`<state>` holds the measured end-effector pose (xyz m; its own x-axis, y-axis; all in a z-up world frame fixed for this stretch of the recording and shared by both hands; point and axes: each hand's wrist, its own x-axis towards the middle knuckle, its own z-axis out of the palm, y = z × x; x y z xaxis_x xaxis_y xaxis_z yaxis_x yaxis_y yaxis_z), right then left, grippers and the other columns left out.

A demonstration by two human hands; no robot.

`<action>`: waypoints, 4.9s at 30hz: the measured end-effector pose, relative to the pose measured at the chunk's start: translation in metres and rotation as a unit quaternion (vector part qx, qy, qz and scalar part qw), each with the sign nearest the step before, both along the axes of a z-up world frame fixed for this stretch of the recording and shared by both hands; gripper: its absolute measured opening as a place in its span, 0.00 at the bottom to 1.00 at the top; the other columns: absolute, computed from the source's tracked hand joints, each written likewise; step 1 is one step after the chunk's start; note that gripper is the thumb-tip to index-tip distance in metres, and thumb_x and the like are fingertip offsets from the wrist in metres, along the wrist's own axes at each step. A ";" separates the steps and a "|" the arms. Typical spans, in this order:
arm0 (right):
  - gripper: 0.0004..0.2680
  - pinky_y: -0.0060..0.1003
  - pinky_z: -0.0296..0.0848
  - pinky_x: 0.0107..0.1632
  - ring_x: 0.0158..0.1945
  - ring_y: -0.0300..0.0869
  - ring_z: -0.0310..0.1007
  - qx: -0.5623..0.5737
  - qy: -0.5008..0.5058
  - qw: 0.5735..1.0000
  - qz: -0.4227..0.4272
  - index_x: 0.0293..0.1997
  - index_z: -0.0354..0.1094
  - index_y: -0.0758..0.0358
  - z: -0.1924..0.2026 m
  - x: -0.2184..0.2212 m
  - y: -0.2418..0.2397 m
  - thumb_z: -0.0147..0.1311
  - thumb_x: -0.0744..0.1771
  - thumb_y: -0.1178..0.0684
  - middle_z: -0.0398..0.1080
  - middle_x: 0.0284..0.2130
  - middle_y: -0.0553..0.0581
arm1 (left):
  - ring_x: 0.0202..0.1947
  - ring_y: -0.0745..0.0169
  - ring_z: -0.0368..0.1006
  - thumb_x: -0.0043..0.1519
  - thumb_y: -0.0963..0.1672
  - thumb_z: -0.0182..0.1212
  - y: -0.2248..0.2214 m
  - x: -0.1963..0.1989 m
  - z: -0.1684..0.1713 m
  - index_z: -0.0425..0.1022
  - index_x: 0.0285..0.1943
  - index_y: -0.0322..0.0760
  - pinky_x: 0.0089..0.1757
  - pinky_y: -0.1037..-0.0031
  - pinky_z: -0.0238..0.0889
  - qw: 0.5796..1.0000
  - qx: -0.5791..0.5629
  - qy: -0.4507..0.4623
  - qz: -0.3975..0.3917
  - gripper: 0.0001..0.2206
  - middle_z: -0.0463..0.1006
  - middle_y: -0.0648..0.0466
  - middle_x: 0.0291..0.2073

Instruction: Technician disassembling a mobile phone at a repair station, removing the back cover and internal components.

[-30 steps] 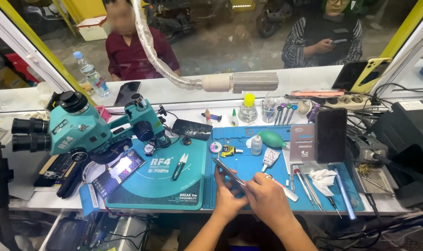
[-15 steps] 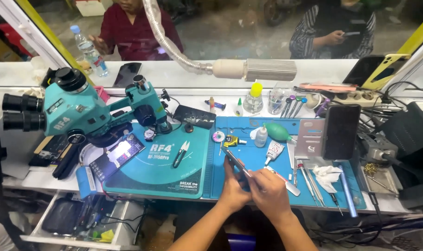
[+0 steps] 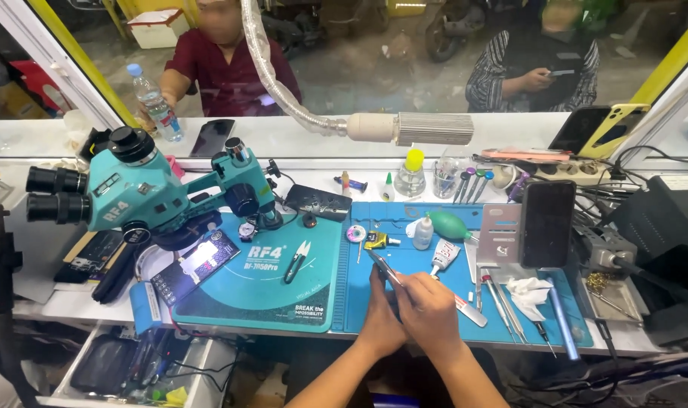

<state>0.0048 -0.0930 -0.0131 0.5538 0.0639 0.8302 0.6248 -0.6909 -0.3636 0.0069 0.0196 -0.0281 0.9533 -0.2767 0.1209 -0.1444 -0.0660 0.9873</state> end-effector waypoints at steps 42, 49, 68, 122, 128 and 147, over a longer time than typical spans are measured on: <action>0.15 0.40 0.74 0.33 0.37 0.51 0.77 -0.123 0.011 0.990 0.067 0.59 0.66 0.61 -0.037 -0.008 -0.032 0.61 0.67 0.55 0.76 0.43 0.64 | 0.42 0.51 0.77 0.59 0.66 0.32 0.021 0.032 -0.026 0.70 0.65 0.35 0.44 0.65 0.71 0.913 -0.333 0.235 -0.035 0.41 0.79 0.40 0.39; 0.13 0.36 0.55 0.22 0.25 0.44 0.60 -0.139 -0.103 0.985 0.016 0.59 0.67 0.64 -0.014 -0.001 -0.025 0.50 0.67 0.67 0.75 0.36 0.58 | 0.53 0.52 0.74 0.62 0.61 0.37 0.017 0.034 -0.021 0.65 0.71 0.39 0.53 0.62 0.69 0.898 -0.351 0.264 0.018 0.36 0.78 0.44 0.56; 0.05 0.32 0.70 0.29 0.31 0.43 0.78 -0.073 -0.074 0.994 -0.043 0.45 0.75 0.62 0.006 0.010 -0.036 0.59 0.67 0.63 0.80 0.34 0.53 | 0.36 0.41 0.79 0.61 0.54 0.57 0.014 0.035 -0.023 0.42 0.77 0.64 0.40 0.53 0.76 0.901 -0.392 0.185 -0.029 0.36 0.76 0.42 0.52; 0.04 0.31 0.76 0.40 0.36 0.38 0.79 0.245 0.222 0.943 -0.042 0.37 0.82 0.61 0.009 -0.005 0.004 0.62 0.63 0.58 0.81 0.30 0.52 | 0.54 0.57 0.74 0.44 0.44 0.75 0.014 0.025 -0.025 0.30 0.79 0.52 0.52 0.66 0.71 0.981 -0.165 0.100 0.022 0.58 0.71 0.47 0.57; 0.04 0.30 0.76 0.39 0.34 0.37 0.79 0.233 0.187 0.953 -0.040 0.37 0.82 0.61 0.008 0.002 0.007 0.62 0.63 0.60 0.81 0.29 0.52 | 0.57 0.57 0.73 0.44 0.47 0.74 0.015 0.022 -0.019 0.28 0.79 0.50 0.53 0.67 0.70 0.990 -0.120 0.074 0.012 0.59 0.70 0.48 0.60; 0.04 0.30 0.74 0.41 0.36 0.36 0.77 0.231 0.204 0.951 -0.016 0.39 0.82 0.60 0.023 0.000 0.002 0.64 0.64 0.55 0.80 0.31 0.51 | 0.70 0.52 0.58 0.54 0.47 0.68 0.019 0.017 0.034 0.49 0.79 0.60 0.61 0.64 0.61 0.989 0.070 -0.083 0.103 0.42 0.58 0.44 0.65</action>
<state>0.0046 -0.0908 0.0095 0.8315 -0.2790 0.4804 0.3470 -0.4145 -0.8413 0.0239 0.0386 0.0064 0.9614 -0.1028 0.2551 -0.2731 -0.2446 0.9304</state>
